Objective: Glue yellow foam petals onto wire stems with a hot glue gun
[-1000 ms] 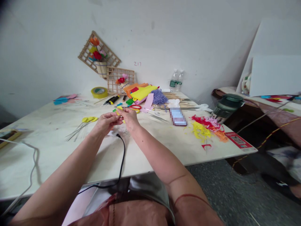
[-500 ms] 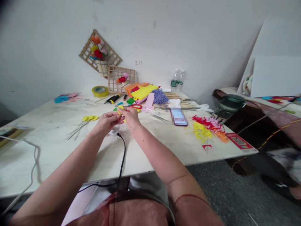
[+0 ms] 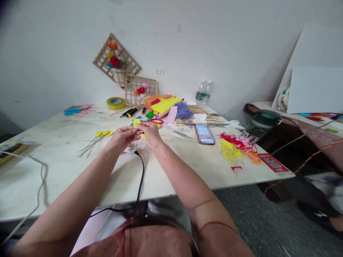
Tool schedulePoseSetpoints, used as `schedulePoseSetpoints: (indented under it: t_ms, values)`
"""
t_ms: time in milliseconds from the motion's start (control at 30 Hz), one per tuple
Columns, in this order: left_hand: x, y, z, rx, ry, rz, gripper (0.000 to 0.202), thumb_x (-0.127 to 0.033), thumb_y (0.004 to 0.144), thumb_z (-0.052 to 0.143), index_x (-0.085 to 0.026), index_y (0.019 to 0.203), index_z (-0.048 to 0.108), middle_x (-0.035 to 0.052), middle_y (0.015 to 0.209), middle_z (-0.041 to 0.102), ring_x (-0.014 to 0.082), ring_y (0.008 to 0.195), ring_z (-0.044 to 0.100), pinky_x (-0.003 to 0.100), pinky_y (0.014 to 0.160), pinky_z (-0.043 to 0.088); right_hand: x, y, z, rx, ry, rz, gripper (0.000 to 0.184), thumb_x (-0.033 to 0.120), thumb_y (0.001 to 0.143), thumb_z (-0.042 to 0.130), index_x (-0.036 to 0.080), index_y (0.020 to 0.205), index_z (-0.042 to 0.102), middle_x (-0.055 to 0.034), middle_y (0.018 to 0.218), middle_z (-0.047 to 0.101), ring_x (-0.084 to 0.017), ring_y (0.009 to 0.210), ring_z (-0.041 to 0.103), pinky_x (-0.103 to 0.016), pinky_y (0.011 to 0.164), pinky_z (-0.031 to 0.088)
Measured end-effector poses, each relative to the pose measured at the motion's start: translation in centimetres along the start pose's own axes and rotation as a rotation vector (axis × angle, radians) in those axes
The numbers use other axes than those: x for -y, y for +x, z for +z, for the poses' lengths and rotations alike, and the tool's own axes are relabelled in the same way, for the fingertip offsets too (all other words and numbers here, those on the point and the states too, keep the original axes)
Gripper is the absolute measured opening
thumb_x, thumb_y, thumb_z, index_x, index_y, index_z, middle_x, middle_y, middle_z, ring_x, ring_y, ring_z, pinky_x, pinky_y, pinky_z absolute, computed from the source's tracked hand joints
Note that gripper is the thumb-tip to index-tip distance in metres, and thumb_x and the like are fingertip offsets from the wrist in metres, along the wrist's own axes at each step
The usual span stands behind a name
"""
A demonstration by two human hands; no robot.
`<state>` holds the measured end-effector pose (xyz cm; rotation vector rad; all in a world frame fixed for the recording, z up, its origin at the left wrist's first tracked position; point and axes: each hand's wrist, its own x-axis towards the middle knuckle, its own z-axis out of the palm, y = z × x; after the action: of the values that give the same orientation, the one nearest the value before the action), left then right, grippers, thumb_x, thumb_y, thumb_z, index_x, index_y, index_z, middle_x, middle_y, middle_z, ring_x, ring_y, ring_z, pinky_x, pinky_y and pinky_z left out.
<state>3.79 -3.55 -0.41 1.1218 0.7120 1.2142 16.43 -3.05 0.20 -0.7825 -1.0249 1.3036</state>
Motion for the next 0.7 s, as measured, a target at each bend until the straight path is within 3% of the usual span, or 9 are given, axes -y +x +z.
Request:
schedulePoseSetpoints:
  t_ms: [200, 367, 467, 700]
  values:
    - [0.18, 0.07, 0.04, 0.030, -0.018, -0.044, 0.020, -0.021, 0.059, 0.077, -0.011, 0.074, 0.067, 0.0068, 0.073, 0.070, 0.0140, 0.063, 0.066, 0.025, 0.065, 0.054, 0.06, -0.11, 0.20, -0.080, 0.016, -0.041, 0.022, 0.030, 0.052, 0.071, 0.016, 0.057, 0.055, 0.0034, 0.054, 0.054, -0.008, 0.051, 0.044, -0.023, 0.050, 0.035]
    - [0.06, -0.01, 0.24, 0.021, -0.001, -0.104, 0.020, -0.019, 0.061, 0.076, -0.010, 0.075, 0.066, 0.0083, 0.071, 0.070, 0.0153, 0.063, 0.067, 0.025, 0.064, 0.054, 0.35, -0.24, 0.27, -0.173, -0.036, -0.126, 0.018, 0.027, 0.054, 0.069, 0.016, 0.054, 0.055, 0.0052, 0.053, 0.053, -0.008, 0.056, 0.045, -0.022, 0.058, 0.039]
    - [0.06, 0.02, 0.22, 0.004, 0.027, -0.120, 0.021, -0.022, 0.059, 0.077, -0.010, 0.072, 0.066, 0.0084, 0.067, 0.069, 0.0147, 0.059, 0.065, 0.025, 0.061, 0.054, 0.49, -0.30, 0.27, -0.164, -0.071, -0.137, 0.019, 0.030, 0.055, 0.070, 0.015, 0.058, 0.057, 0.0050, 0.054, 0.055, -0.009, 0.059, 0.048, -0.023, 0.062, 0.040]
    - [0.33, 0.42, -0.44, -0.069, 0.015, 0.078, 0.023, -0.029, 0.057, 0.078, -0.013, 0.070, 0.068, 0.0051, 0.070, 0.069, 0.0131, 0.063, 0.063, 0.026, 0.068, 0.050, 0.47, -0.46, 0.24, -0.142, -0.080, -0.021, 0.023, 0.037, 0.068, 0.062, 0.015, 0.075, 0.062, -0.0011, 0.067, 0.065, -0.011, 0.060, 0.059, -0.023, 0.058, 0.041]
